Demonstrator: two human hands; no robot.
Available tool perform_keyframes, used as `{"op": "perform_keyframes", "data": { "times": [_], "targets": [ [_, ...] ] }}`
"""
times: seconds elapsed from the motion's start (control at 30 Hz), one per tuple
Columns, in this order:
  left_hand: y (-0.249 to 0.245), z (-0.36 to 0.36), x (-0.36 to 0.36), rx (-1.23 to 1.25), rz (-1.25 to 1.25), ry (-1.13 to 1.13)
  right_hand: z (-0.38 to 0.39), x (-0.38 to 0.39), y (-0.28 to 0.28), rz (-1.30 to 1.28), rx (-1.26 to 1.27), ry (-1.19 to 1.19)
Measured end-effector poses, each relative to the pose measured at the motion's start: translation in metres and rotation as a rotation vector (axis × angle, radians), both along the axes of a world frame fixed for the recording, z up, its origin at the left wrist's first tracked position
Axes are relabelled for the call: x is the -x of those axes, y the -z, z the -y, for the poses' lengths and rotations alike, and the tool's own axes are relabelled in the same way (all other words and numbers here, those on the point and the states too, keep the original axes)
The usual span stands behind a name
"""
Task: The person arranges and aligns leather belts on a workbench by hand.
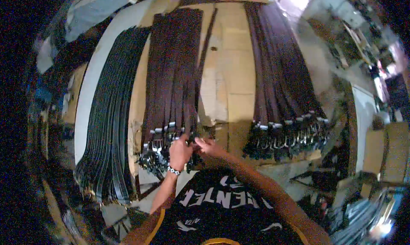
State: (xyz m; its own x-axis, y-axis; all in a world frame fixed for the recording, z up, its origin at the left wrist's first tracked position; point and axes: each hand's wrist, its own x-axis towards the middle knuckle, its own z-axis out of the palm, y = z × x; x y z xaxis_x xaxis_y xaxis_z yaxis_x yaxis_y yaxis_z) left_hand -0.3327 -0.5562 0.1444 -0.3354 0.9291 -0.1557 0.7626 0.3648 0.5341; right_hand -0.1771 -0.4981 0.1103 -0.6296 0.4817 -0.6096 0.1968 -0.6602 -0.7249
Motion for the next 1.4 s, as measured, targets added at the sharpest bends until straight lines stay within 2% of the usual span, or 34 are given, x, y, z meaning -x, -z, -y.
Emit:
{"op": "perform_keyframes", "data": {
  "times": [0.07,0.1,0.17,0.2,0.23,0.27,0.3,0.33,0.37,0.47,0.53,0.6,0.63,0.7,0.8,0.87,0.93,0.97,1.07,1.13,1.2,1.23,1.33,1.4],
  "targets": [
    [-0.017,-0.008,-0.015,0.031,0.055,0.142,-0.002,0.004,0.063,-0.074,-0.078,0.126],
    [-0.032,-0.013,-0.023,0.030,0.043,0.187,-0.006,0.000,0.052,-0.118,-0.007,0.182],
    [-0.021,-0.024,-0.019,0.006,0.319,0.445,-0.007,-0.018,0.046,-0.270,0.076,0.345],
    [-0.014,-0.031,-0.014,0.004,0.457,0.565,-0.009,-0.027,0.046,-0.174,0.042,0.378],
    [-0.011,-0.039,-0.011,0.098,0.778,0.510,-0.013,-0.034,0.047,-0.081,0.013,0.404],
    [-0.009,-0.052,-0.002,0.254,0.935,0.346,-0.021,-0.041,0.046,0.009,-0.018,0.427],
    [0.008,-0.069,0.005,0.279,0.989,0.176,-0.021,-0.051,0.015,0.080,-0.181,0.424],
    [0.022,-0.086,0.006,0.303,1.035,0.003,-0.019,-0.063,-0.012,0.033,-0.236,0.412],
    [0.000,-0.100,-0.015,0.354,1.052,-0.039,-0.016,-0.076,-0.036,-0.013,-0.292,0.395],
    [0.038,-0.167,-0.018,0.465,1.328,-0.005,0.001,-0.112,-0.054,-0.095,-0.429,0.436],
    [-0.021,-0.204,-0.043,0.071,1.640,0.052,0.019,-0.140,-0.071,-0.078,-0.467,0.408],
    [-0.048,-0.280,-0.030,-0.119,1.608,0.144,0.043,-0.179,-0.110,-0.003,-0.459,0.292],
    [-0.075,-0.294,-0.034,-0.200,1.637,0.137,0.053,-0.193,-0.114,0.054,-0.499,0.260],
    [-0.126,-0.322,-0.034,-0.306,1.618,0.184,0.076,-0.216,-0.115,0.164,-0.576,0.197],
    [-0.184,-0.355,-0.026,-0.443,1.503,0.360,0.102,-0.246,-0.105,0.132,-0.449,0.197],
    [-0.229,-0.362,-0.037,-0.563,1.282,0.319,0.111,-0.257,-0.105,0.170,-0.422,0.204],
    [-0.253,-0.382,-0.044,-0.684,1.254,0.282,0.114,-0.268,-0.099,0.179,-0.408,0.187],
    [-0.263,-0.395,-0.049,-0.669,1.228,0.319,0.112,-0.272,-0.099,0.135,-0.361,0.207],
    [-0.271,-0.420,-0.084,-0.715,1.072,0.189,0.100,-0.284,-0.105,0.003,-0.295,0.251],
    [-0.255,-0.468,-0.086,-0.689,1.120,0.179,0.085,-0.287,-0.115,-0.093,-0.341,0.268],
    [-0.248,-0.495,-0.099,-0.734,1.080,0.180,0.068,-0.284,-0.125,-0.046,-0.411,0.342],
    [-0.247,-0.505,-0.109,-0.750,1.136,0.225,0.060,-0.283,-0.128,-0.022,-0.442,0.384],
    [-0.264,-0.524,-0.132,-0.698,1.038,0.247,0.036,-0.288,-0.114,-0.025,-0.300,0.453],
    [-0.261,-0.534,-0.156,-0.761,1.091,0.334,0.031,-0.293,-0.106,0.035,-0.338,0.517]
  ]
}}
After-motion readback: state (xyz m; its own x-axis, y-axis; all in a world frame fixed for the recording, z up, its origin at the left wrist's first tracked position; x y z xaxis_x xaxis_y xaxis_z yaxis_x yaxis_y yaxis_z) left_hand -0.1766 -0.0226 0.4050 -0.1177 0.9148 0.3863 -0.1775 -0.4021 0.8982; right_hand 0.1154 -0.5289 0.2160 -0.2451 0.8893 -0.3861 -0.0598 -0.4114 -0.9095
